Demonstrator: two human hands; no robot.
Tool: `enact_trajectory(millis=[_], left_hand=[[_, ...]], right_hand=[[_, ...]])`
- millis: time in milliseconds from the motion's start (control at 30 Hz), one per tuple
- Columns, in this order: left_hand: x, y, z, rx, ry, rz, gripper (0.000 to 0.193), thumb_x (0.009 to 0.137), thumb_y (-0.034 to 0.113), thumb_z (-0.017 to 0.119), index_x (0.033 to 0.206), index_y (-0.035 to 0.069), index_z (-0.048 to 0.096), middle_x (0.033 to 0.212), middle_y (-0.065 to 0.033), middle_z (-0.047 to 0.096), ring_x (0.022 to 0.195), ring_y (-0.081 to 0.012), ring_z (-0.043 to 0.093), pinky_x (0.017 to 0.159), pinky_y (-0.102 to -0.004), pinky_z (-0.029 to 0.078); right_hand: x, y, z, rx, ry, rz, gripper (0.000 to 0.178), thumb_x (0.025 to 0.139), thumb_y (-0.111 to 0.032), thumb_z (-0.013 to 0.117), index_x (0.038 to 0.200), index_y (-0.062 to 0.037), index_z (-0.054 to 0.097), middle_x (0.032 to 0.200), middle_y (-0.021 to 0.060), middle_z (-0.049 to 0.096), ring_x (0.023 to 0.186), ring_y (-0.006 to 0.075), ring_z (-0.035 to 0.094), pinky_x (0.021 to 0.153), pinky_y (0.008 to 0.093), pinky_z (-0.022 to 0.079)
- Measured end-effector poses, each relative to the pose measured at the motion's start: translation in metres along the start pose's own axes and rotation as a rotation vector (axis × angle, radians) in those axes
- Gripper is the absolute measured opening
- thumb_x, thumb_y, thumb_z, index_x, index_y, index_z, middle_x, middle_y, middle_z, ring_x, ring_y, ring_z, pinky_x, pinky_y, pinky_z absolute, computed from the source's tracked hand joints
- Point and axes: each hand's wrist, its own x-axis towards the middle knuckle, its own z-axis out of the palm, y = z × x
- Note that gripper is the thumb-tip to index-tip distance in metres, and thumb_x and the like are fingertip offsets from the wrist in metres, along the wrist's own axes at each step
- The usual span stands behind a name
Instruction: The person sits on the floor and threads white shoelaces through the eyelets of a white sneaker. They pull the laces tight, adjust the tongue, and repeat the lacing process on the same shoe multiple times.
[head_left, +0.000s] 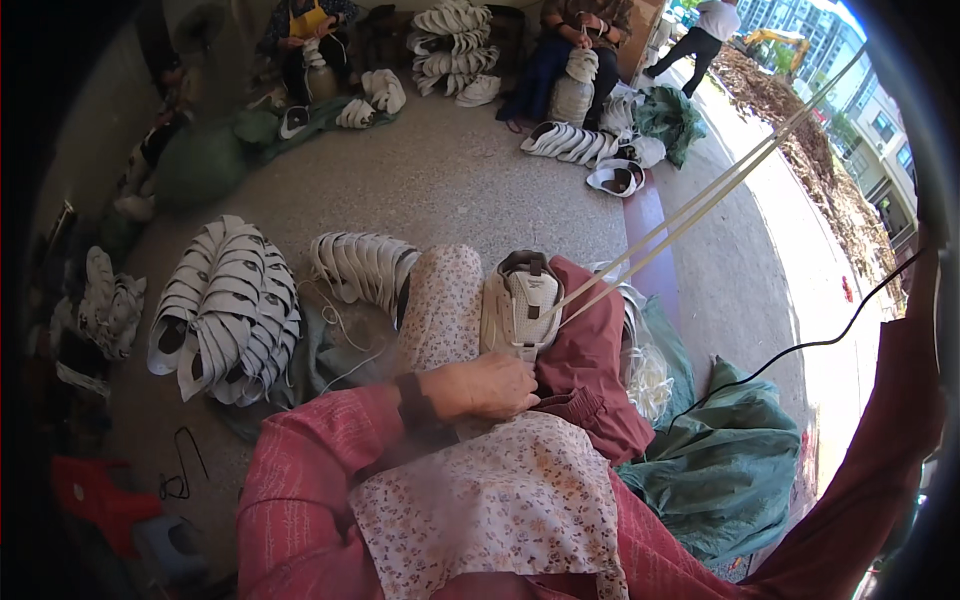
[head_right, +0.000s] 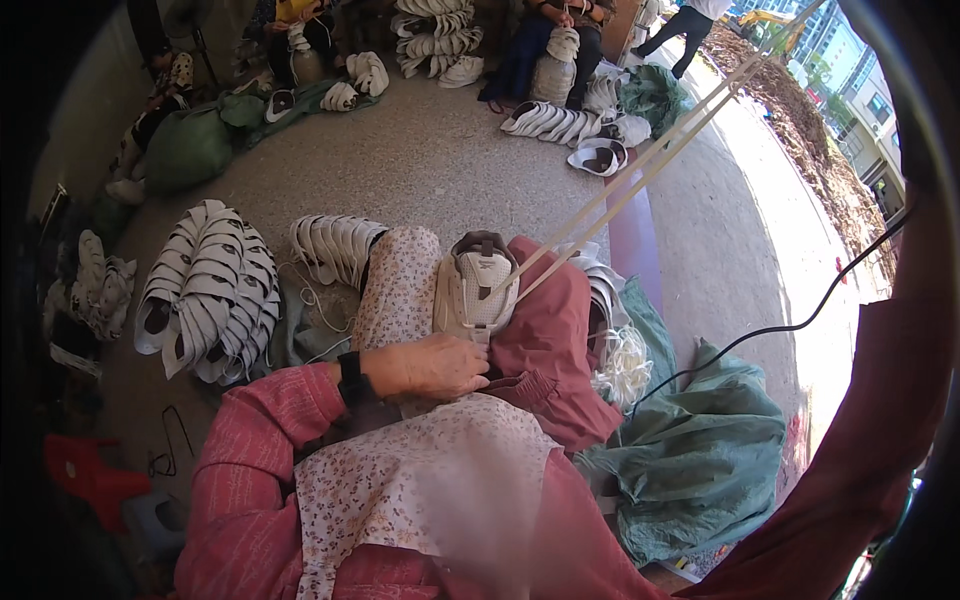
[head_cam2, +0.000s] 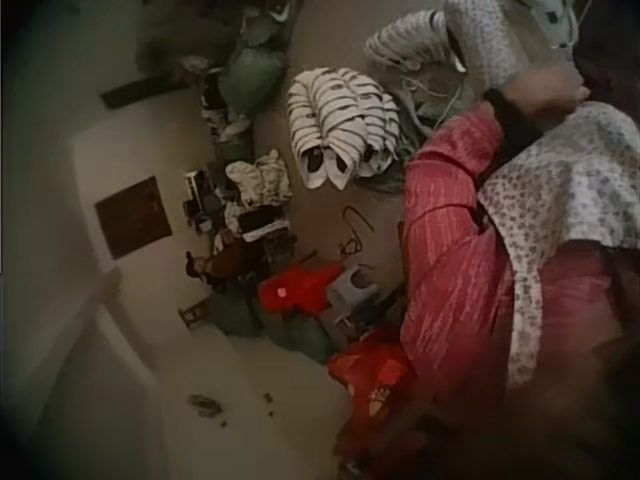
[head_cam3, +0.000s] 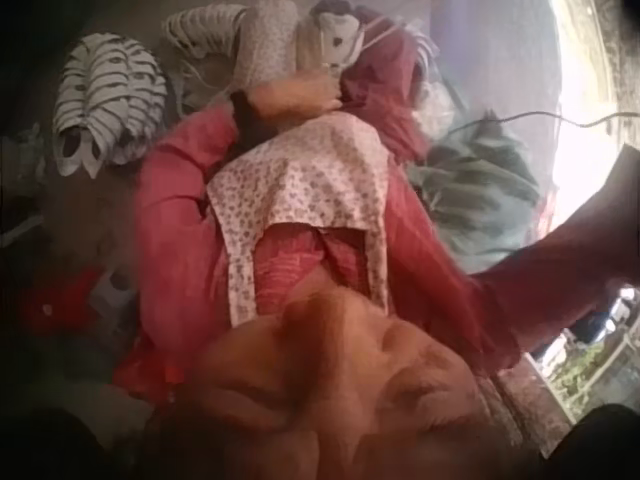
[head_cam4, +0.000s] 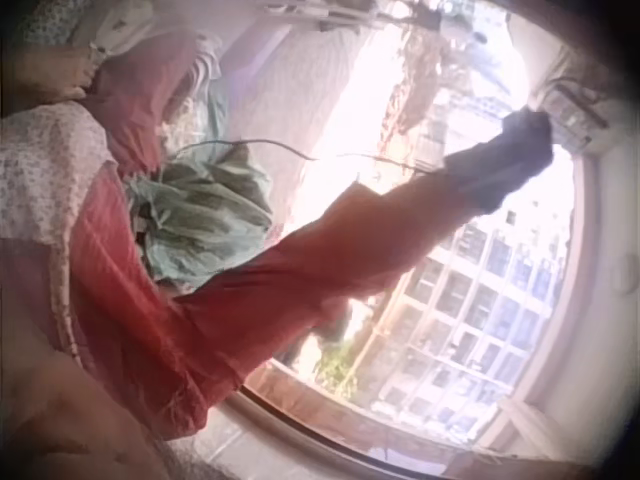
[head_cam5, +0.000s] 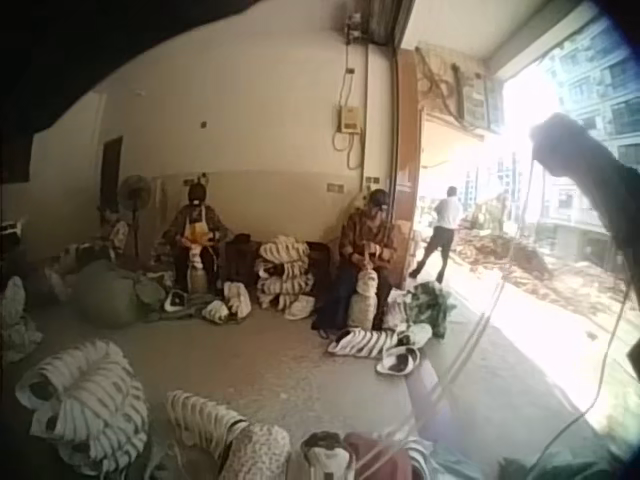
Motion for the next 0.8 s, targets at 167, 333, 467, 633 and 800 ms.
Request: enact_trajectory(millis=[167, 333, 467, 633, 800], left_hand=[[-0.004, 0.0, 0.003, -0.005, 0.086, 0.011, 0.032, 0.095, 0.032, 0.054, 0.093, 0.002, 0.066, 0.099, -0.0142, 0.065, 0.098, -0.0334, 0.063, 0.087, -0.0422, 0.051], [-0.017, -0.015, -0.023, -0.428, 0.374, -0.064, 0.016, 0.087, 0.019, 0.068, 0.091, 0.004, 0.064, 0.096, -0.0121, 0.063, 0.094, -0.0318, 0.063, 0.082, -0.0385, 0.052], [-0.018, -0.026, -0.033, -0.204, 0.71, -0.08, 0.013, 0.08, 0.005, 0.071, 0.089, 0.004, 0.062, 0.091, -0.0104, 0.059, 0.089, -0.0294, 0.061, 0.077, -0.0365, 0.051], [-0.022, -0.034, -0.021, -0.021, 0.715, -0.053, 0.013, 0.08, 0.005, 0.07, 0.088, 0.005, 0.061, 0.086, -0.0092, 0.055, 0.086, -0.029, 0.059, 0.076, -0.0367, 0.051], [-0.012, -0.033, -0.024, 0.065, 0.704, -0.014, 0.012, 0.08, 0.007, 0.07, 0.086, 0.004, 0.06, 0.086, -0.0091, 0.054, 0.085, -0.0287, 0.058, 0.075, -0.0367, 0.051]], right_hand=[[0.01, -0.007, -0.022, -0.07, 0.002, -0.012, 0.021, 0.103, -0.02, 0.051, 0.116, -0.005, 0.057, 0.091, -0.0052, 0.051, 0.068, 0.0022, 0.041, 0.061, 0.0184, 0.035], [0.008, 0.008, -0.04, -0.087, -0.02, 0.0, 0.028, 0.103, -0.021, 0.052, 0.124, -0.0035, 0.057, 0.101, -0.0033, 0.057, 0.073, 0.0026, 0.045, 0.065, 0.0185, 0.038], [-0.004, 0.026, -0.066, -0.092, -0.075, 0.031, 0.035, 0.103, -0.022, 0.054, 0.131, -0.0023, 0.057, 0.108, -0.0018, 0.061, 0.077, 0.0029, 0.048, 0.069, 0.0185, 0.041], [-0.02, 0.06, -0.015, -0.034, -0.057, 0.152, 0.035, 0.102, -0.022, 0.056, 0.13, -0.002, 0.059, 0.102, -0.0034, 0.064, 0.072, 0.0024, 0.05, 0.063, 0.0182, 0.042], [-0.054, 0.054, -0.006, 0.017, 0.015, 0.252, 0.038, 0.101, -0.021, 0.058, 0.133, -0.001, 0.056, 0.103, -0.0012, 0.065, 0.073, 0.0027, 0.054, 0.066, 0.0181, 0.047]])
